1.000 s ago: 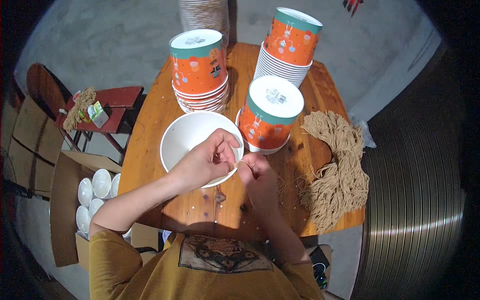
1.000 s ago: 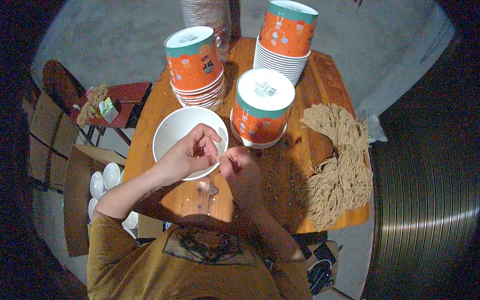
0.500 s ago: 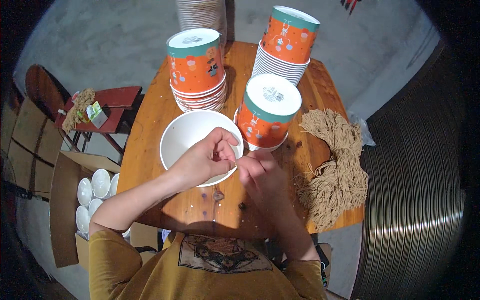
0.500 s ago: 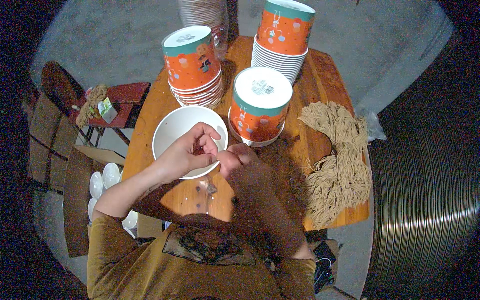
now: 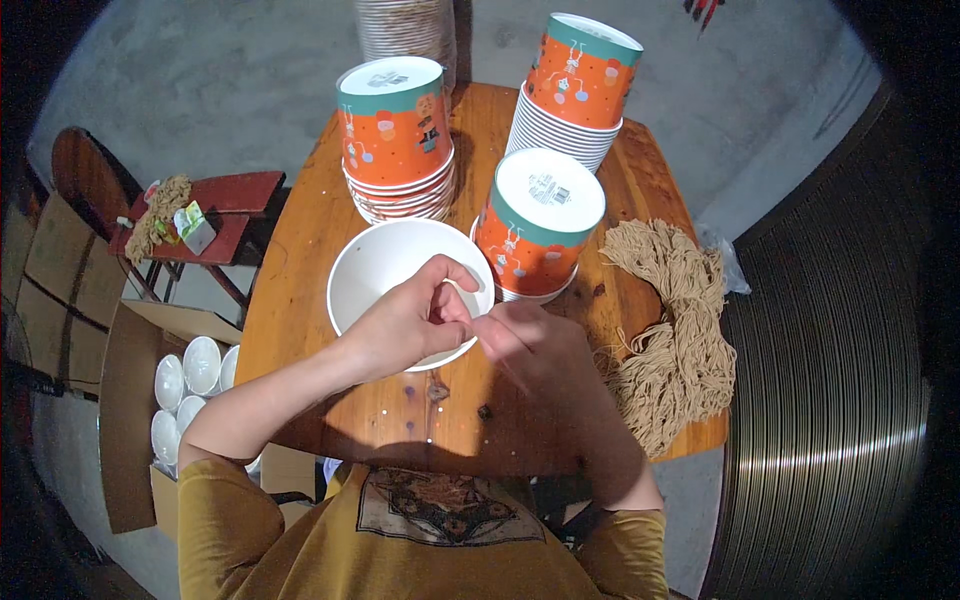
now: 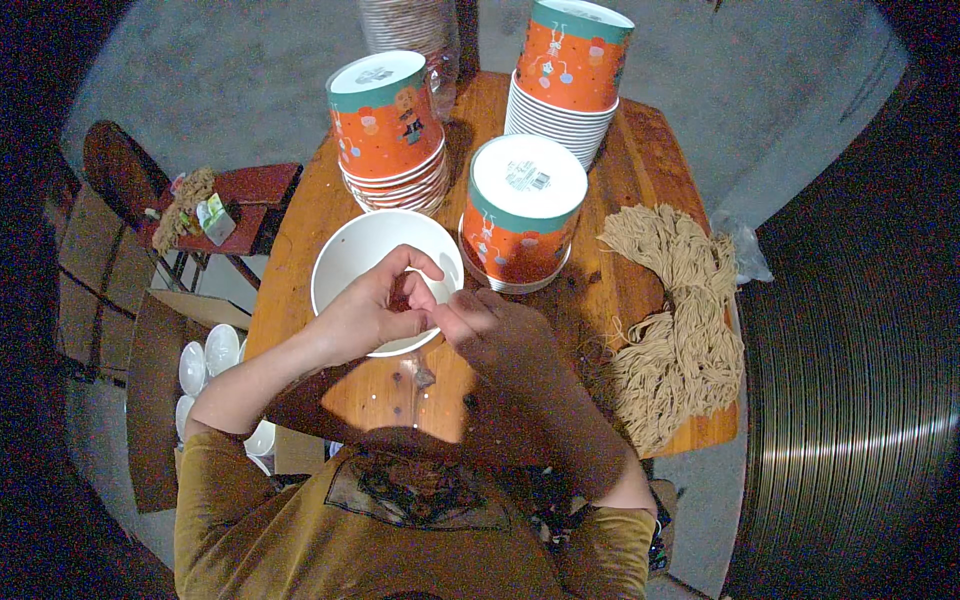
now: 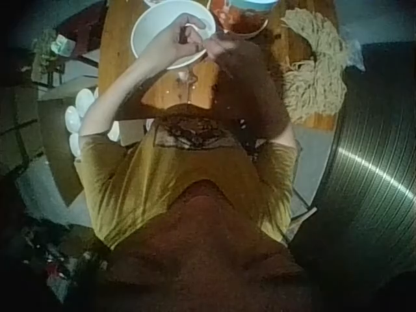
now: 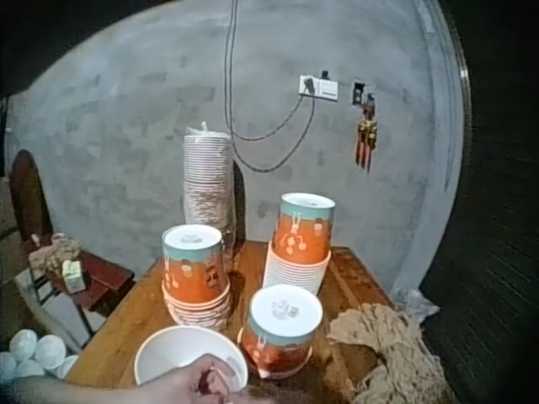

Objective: Threading and attaching string handles to patterned paper buckets at a workbench.

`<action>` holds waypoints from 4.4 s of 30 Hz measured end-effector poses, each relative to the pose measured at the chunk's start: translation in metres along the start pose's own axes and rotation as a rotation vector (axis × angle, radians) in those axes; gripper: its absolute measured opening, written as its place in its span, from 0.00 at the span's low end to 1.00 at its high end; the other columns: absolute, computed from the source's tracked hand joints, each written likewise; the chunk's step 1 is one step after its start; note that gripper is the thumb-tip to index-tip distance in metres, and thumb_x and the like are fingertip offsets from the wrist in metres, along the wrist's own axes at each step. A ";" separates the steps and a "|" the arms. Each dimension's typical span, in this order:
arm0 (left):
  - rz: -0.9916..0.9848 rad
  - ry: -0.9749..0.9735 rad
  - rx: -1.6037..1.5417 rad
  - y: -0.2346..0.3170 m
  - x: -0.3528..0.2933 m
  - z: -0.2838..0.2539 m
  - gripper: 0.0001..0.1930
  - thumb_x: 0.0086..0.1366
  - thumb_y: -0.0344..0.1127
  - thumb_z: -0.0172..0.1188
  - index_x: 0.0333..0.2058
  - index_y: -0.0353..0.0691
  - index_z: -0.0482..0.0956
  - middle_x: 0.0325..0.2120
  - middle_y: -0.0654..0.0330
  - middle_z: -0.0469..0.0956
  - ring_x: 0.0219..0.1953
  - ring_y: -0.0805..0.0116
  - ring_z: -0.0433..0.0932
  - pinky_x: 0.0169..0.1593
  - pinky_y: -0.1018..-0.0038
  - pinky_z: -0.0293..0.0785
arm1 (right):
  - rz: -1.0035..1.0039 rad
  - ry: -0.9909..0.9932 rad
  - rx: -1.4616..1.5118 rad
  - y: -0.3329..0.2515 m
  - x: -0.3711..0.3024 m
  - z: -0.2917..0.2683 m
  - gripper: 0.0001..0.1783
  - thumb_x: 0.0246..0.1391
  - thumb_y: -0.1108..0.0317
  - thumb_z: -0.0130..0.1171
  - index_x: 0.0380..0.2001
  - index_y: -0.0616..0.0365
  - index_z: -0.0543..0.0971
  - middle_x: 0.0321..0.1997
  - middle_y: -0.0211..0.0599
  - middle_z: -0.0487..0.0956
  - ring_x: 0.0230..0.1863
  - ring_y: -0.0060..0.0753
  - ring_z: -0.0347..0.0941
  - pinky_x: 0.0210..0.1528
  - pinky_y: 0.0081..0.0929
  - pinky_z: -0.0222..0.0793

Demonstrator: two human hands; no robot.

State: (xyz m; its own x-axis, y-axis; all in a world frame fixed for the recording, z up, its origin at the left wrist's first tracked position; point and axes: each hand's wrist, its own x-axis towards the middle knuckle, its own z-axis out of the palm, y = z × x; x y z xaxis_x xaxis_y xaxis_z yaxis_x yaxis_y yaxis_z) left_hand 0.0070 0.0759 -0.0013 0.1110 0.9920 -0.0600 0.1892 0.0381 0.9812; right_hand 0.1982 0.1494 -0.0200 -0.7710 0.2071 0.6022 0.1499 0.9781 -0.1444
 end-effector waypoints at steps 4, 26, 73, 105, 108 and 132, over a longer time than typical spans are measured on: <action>0.024 0.004 0.032 -0.005 0.001 0.000 0.19 0.57 0.21 0.56 0.47 0.39 0.64 0.28 0.67 0.69 0.33 0.80 0.68 0.38 0.83 0.65 | 0.032 -0.019 0.000 -0.003 0.008 0.000 0.12 0.43 0.74 0.61 0.34 0.54 0.74 0.30 0.36 0.75 0.30 0.38 0.75 0.27 0.31 0.73; 0.102 0.029 0.017 -0.003 -0.001 0.003 0.15 0.57 0.20 0.55 0.42 0.37 0.64 0.27 0.67 0.67 0.31 0.80 0.68 0.37 0.81 0.67 | 0.752 0.034 0.915 -0.014 -0.001 0.013 0.03 0.54 0.74 0.55 0.32 0.56 0.73 0.27 0.17 0.68 0.25 0.10 0.61 0.27 0.14 0.59; 0.110 0.053 0.329 0.006 -0.011 0.002 0.08 0.61 0.25 0.55 0.35 0.37 0.64 0.27 0.62 0.70 0.32 0.74 0.71 0.37 0.75 0.70 | 0.525 0.086 0.294 -0.020 -0.002 0.022 0.06 0.48 0.70 0.62 0.31 0.53 0.77 0.19 0.30 0.70 0.18 0.22 0.65 0.24 0.23 0.64; 0.347 0.068 0.814 0.003 -0.057 -0.012 0.07 0.60 0.37 0.57 0.32 0.40 0.73 0.31 0.59 0.71 0.40 0.60 0.72 0.57 0.59 0.56 | 0.134 -0.070 0.150 -0.008 0.032 0.026 0.07 0.49 0.71 0.61 0.29 0.55 0.72 0.27 0.38 0.70 0.27 0.46 0.72 0.26 0.35 0.68; 0.283 0.197 0.937 0.003 -0.050 0.002 0.09 0.61 0.39 0.57 0.32 0.39 0.73 0.29 0.59 0.71 0.39 0.60 0.71 0.56 0.60 0.55 | 0.169 -0.042 0.121 -0.012 0.037 0.021 0.07 0.50 0.70 0.60 0.29 0.56 0.72 0.27 0.38 0.71 0.28 0.45 0.72 0.26 0.35 0.68; 0.535 0.014 0.930 0.000 -0.054 0.001 0.11 0.55 0.32 0.60 0.33 0.36 0.69 0.34 0.54 0.66 0.45 0.54 0.69 0.48 0.64 0.69 | 0.358 -0.080 -0.025 -0.003 0.027 0.032 0.06 0.54 0.69 0.53 0.27 0.60 0.69 0.25 0.45 0.73 0.28 0.48 0.73 0.29 0.41 0.67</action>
State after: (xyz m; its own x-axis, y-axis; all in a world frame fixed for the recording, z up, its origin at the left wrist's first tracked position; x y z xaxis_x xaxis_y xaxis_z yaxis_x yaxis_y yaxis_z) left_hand 0.0023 0.0223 0.0012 0.3895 0.8543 0.3442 0.7888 -0.5023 0.3542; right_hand 0.1571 0.1512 -0.0283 -0.7128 0.5347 0.4538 0.4332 0.8446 -0.3146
